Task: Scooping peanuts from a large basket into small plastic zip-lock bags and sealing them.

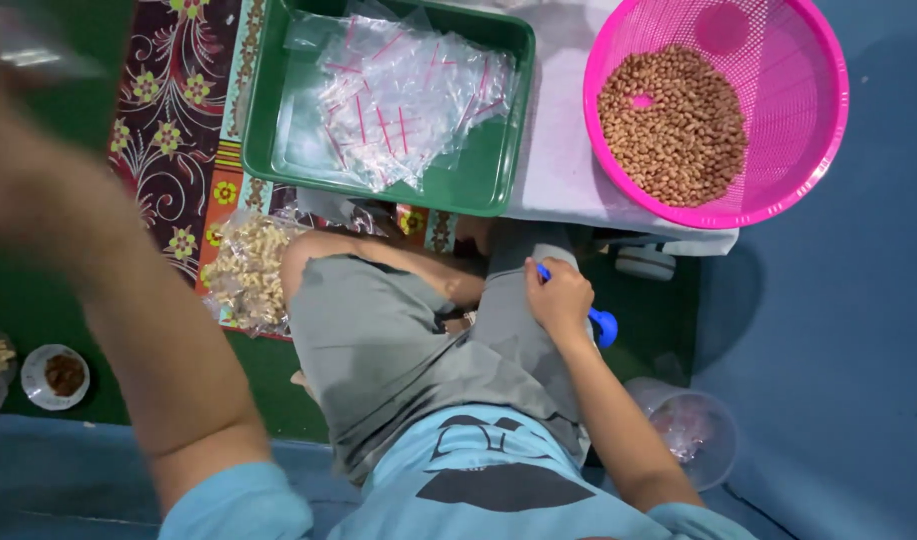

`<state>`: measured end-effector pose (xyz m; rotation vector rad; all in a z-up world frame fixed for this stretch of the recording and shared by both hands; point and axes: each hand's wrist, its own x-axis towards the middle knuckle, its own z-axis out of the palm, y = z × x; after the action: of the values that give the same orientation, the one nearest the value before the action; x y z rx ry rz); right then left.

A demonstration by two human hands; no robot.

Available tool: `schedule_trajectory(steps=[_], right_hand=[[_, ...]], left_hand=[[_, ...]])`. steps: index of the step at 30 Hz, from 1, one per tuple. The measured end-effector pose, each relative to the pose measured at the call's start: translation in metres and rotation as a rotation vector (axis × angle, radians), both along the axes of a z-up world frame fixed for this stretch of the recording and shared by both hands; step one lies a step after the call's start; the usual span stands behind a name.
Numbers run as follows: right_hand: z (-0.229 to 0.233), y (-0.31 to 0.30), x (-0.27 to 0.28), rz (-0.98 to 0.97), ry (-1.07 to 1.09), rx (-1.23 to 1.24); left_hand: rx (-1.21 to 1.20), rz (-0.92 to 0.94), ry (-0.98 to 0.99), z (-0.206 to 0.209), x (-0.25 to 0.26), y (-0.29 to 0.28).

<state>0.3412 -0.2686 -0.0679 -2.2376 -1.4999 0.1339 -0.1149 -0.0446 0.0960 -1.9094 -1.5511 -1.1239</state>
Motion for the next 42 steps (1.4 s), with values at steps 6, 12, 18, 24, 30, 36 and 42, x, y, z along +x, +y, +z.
schedule_trajectory(steps=[6, 12, 18, 24, 30, 36, 42], right_hand=[[-0.012, 0.005, 0.005, -0.049, 0.019, -0.019], [0.01, -0.002, 0.001, 0.041, 0.024, 0.048], [0.011, -0.006, 0.0, -0.003, 0.068, 0.023], [0.006, -0.003, 0.0, 0.029, 0.023, 0.049], [0.019, 0.001, -0.002, 0.066, 0.033, 0.064], [0.019, 0.001, -0.003, 0.066, 0.03, 0.066], [0.018, 0.001, -0.002, 0.072, 0.027, 0.077]], left_hand=[[0.076, 0.413, 0.471, -0.004, 0.027, -0.062], [-0.108, 0.034, 0.299, 0.023, 0.128, 0.049], [-0.32, -0.319, 0.122, 0.037, 0.206, 0.046], [-0.684, -0.382, 0.076, -0.047, 0.189, 0.021], [-0.746, -0.347, 0.083, -0.086, 0.168, 0.017], [-0.621, -0.416, 0.027, -0.095, 0.16, 0.018], [-0.568, -0.441, -0.101, -0.085, 0.156, 0.008]])
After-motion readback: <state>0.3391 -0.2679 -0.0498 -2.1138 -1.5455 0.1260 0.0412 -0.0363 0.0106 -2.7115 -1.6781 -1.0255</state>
